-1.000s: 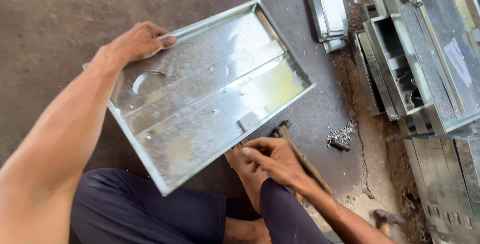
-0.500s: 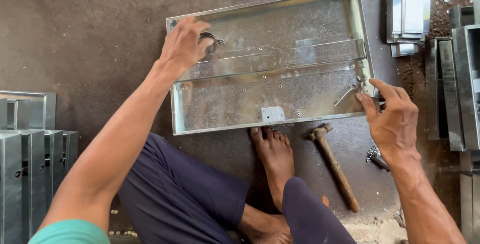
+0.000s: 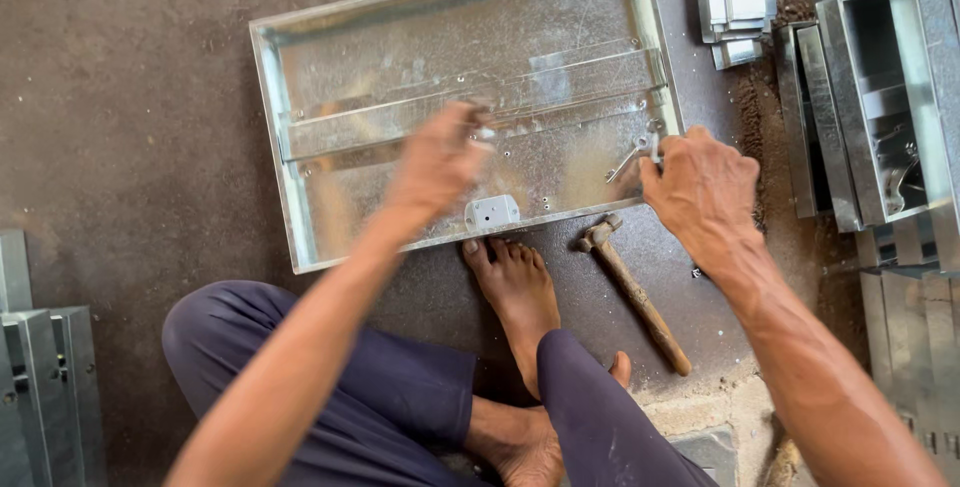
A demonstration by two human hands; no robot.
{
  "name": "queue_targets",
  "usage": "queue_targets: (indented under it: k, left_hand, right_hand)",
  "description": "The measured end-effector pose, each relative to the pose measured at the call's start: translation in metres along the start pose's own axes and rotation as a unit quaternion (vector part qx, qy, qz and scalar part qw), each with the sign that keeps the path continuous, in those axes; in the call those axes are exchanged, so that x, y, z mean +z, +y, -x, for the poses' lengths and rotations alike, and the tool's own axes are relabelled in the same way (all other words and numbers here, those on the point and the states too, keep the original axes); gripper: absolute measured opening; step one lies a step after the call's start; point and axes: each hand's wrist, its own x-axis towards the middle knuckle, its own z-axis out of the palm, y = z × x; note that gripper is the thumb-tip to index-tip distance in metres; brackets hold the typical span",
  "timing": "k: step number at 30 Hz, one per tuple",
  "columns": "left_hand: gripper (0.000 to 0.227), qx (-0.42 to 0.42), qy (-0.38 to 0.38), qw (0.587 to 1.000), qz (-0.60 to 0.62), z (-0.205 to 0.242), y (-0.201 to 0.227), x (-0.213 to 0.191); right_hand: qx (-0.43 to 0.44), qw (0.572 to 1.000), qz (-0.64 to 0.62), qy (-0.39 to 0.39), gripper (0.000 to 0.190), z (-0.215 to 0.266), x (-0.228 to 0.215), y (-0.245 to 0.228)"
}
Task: The person is assembling metal frames by attaching small metal brackets using a hammer and nails. They repeatedly position the brackets, hammer the nails, and stack the completed frames.
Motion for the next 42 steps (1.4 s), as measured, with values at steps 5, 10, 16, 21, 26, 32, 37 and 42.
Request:
queue_targets:
  k: [5, 10, 16, 21, 26, 32, 37, 42]
  left_hand:
    - [0.050, -0.039, -0.006, 0.998, -0.039, -0.032, 0.063, 0.100]
    - [0.016, -0.070, -0.151, 0.971, -0.174, -0.033, 0.076, 0.145]
    - [0.018, -0.155, -0.154, 0.967, -0.131, -0.025, 0.081, 0.143]
    - [0.015, -0.136, -0.129, 0.972, -0.144, -0.028, 0.091, 0.157]
    - [0.020, -0.137, -0.080, 0.979, -0.131, -0.033, 0.085, 0.162]
    - [0.016, -0.159, -0.097, 0.961, -0.203, -0.037, 0.068, 0.182]
    - [0.021, 0.037, 0.063, 0.951, -0.300, -0.032, 0.026, 0.131]
    - [0.028, -0.079, 0.066, 0.993, -0.060, -0.048, 0.044, 0.003]
  right_hand:
    - [0.026, 0.997, -0.069, 0.012, 0.024, -0.012, 0.014, -0.009]
    - [0.025, 0.995, -0.100, -0.016, 0.021, -0.025, 0.029, 0.005]
    - [0.008, 0.994, -0.093, -0.058, 0.026, -0.038, 0.042, 0.002]
    - [0.098, 0.979, -0.150, -0.092, 0.028, -0.037, 0.019, 0.022]
    - [0.103, 0.972, -0.188, -0.099, 0.027, -0.047, -0.021, 0.018]
    - [-0.065, 0.901, -0.393, 0.174, 0.032, -0.039, -0.039, 0.009]
    - [0.026, 0.891, -0.431, 0.138, 0.030, 0.009, -0.031, 0.020]
    - [0.078, 0.850, -0.515, 0.077, 0.023, 0.067, -0.055, -0.018]
